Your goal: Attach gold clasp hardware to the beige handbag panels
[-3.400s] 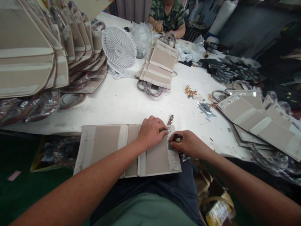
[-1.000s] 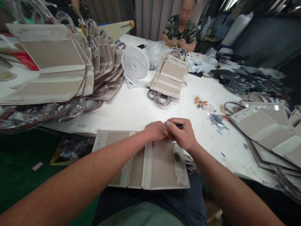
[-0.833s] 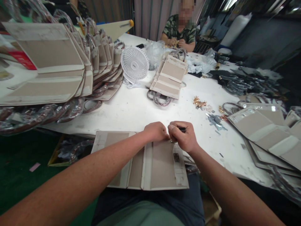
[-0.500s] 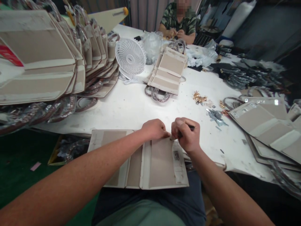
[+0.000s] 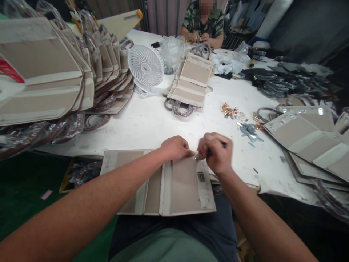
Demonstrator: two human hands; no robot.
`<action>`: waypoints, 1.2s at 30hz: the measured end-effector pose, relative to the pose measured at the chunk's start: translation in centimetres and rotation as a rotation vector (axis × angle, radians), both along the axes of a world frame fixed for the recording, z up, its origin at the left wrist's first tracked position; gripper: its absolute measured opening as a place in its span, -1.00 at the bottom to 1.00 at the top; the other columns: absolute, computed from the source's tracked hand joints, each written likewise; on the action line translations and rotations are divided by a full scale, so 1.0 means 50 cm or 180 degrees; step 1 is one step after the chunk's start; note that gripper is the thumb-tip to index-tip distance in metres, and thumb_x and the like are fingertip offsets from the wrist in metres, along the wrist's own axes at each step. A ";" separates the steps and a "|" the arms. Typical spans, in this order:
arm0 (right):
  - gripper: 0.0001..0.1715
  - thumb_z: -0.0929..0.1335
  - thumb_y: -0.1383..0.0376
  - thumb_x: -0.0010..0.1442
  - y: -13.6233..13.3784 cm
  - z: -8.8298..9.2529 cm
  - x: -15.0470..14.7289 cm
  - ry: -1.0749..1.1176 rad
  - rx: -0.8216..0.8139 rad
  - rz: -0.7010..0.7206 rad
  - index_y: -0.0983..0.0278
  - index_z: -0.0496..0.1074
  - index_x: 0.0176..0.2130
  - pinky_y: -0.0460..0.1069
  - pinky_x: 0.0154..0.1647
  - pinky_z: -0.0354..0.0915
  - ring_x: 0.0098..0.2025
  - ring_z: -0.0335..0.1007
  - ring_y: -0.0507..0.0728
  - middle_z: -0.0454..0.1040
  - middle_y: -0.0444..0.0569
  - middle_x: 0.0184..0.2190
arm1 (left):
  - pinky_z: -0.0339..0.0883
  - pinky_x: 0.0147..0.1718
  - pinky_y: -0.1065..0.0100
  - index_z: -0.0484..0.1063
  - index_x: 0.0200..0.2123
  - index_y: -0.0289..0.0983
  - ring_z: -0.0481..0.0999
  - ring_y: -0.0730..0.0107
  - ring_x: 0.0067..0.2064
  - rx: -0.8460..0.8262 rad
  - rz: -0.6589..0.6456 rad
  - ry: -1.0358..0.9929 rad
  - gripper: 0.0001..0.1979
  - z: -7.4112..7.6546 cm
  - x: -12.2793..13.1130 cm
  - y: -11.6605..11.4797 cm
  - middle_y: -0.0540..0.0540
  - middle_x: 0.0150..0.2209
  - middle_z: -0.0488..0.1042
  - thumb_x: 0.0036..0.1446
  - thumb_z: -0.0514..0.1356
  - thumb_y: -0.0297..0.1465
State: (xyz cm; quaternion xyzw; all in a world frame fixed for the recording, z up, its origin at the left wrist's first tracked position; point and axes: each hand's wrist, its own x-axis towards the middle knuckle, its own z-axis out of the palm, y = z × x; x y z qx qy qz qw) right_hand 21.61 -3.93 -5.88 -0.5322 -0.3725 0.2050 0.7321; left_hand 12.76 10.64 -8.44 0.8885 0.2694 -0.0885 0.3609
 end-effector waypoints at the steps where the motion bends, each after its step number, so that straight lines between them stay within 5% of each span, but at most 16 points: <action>1: -0.48 0.37 0.15 0.34 -0.003 0.005 -0.002 -0.0129 -0.0150 0.0017 0.20 0.26 -0.62 -0.02 -0.58 0.07 -0.64 0.14 0.02 0.26 -0.18 -0.68 | 0.12 -0.46 0.34 0.63 -0.43 -0.15 0.45 0.38 -0.42 0.0003 -0.0005 -0.0014 -0.67 0.000 -0.001 0.000 0.05 -0.48 0.55 0.00 0.32 -0.01; 4: -0.46 0.38 0.14 0.33 -0.021 0.026 -0.002 -0.0807 -0.0946 0.0245 0.23 0.27 -0.63 -0.03 -0.53 0.08 -0.59 0.15 0.01 0.26 -0.19 -0.67 | 0.10 -0.46 0.35 0.62 -0.45 -0.17 0.45 0.37 -0.41 0.0034 -0.0030 -0.0051 -0.66 -0.002 -0.005 -0.001 0.05 -0.51 0.53 0.01 0.30 -0.02; 7: -0.66 0.45 0.15 0.25 -0.054 0.034 0.010 -0.1484 -0.1809 0.0554 0.24 0.46 -0.49 -0.06 -0.48 0.11 -0.51 0.23 0.02 0.38 -0.20 -0.58 | 0.12 -0.45 0.36 0.64 -0.42 -0.17 0.49 0.36 -0.38 0.0095 -0.0052 -0.0119 -0.67 -0.003 -0.008 -0.002 0.04 -0.48 0.57 0.03 0.29 -0.04; 10: -0.93 0.50 0.24 0.16 -0.090 0.010 0.028 -0.1833 -0.2613 0.0735 0.18 0.60 -0.34 -0.05 -0.39 0.22 -0.42 0.37 0.07 0.53 -0.18 -0.45 | 0.17 -0.44 0.35 0.65 -0.41 -0.15 0.52 0.33 -0.36 0.0176 -0.0073 -0.0173 -0.70 -0.002 -0.007 -0.005 0.02 -0.43 0.61 0.02 0.32 -0.05; 12: -0.94 0.50 0.28 0.12 -0.107 -0.015 0.036 -0.2003 -0.2932 0.0769 0.14 0.63 -0.31 -0.04 -0.31 0.28 -0.34 0.46 0.11 0.60 -0.15 -0.35 | 0.21 -0.42 0.34 0.65 -0.41 -0.14 0.54 0.31 -0.36 0.0263 -0.0061 -0.0222 -0.71 0.003 -0.006 -0.009 0.01 -0.41 0.63 0.03 0.34 -0.05; 18: -0.90 0.50 0.23 0.13 -0.115 -0.046 0.030 -0.2613 -0.3172 0.0437 0.09 0.60 -0.27 0.00 -0.24 0.25 -0.24 0.50 0.16 0.62 -0.14 -0.26 | 0.35 0.02 0.20 0.55 0.04 -0.19 0.53 0.14 0.06 0.0965 0.0135 -0.0989 -0.66 0.004 -0.071 -0.080 -0.13 0.03 0.60 0.22 0.30 -0.25; 22: -0.90 0.47 0.20 0.18 -0.115 -0.041 0.025 -0.2847 -0.3245 0.0402 0.13 0.59 -0.25 0.00 -0.28 0.20 -0.25 0.49 0.17 0.62 -0.11 -0.27 | 0.21 0.29 -0.02 0.42 0.21 -0.21 0.38 0.02 0.25 0.1501 -0.0569 -0.1921 -0.47 -0.036 -0.170 -0.181 -0.24 0.22 0.46 0.26 0.29 -0.11; 26: -0.91 0.45 0.22 0.21 -0.121 -0.040 0.025 -0.2947 -0.3219 0.0472 0.15 0.59 -0.24 -0.01 -0.26 0.21 -0.22 0.50 0.17 0.62 -0.09 -0.24 | -0.10 0.46 -0.16 0.30 0.34 -0.16 0.21 -0.08 0.40 0.1517 -0.1055 -0.1663 -0.15 -0.075 -0.221 -0.251 -0.24 0.39 0.28 0.06 0.41 0.05; 36: -0.92 0.45 0.31 0.19 -0.134 -0.021 0.028 -0.2406 -0.3043 0.0680 0.19 0.63 -0.27 -0.05 -0.24 0.29 -0.26 0.49 0.12 0.61 -0.11 -0.28 | -0.16 0.47 -0.16 0.32 0.34 -0.18 0.20 -0.07 0.41 0.1636 -0.1162 -0.1508 -0.23 -0.073 -0.215 -0.248 -0.25 0.36 0.31 0.16 0.33 0.04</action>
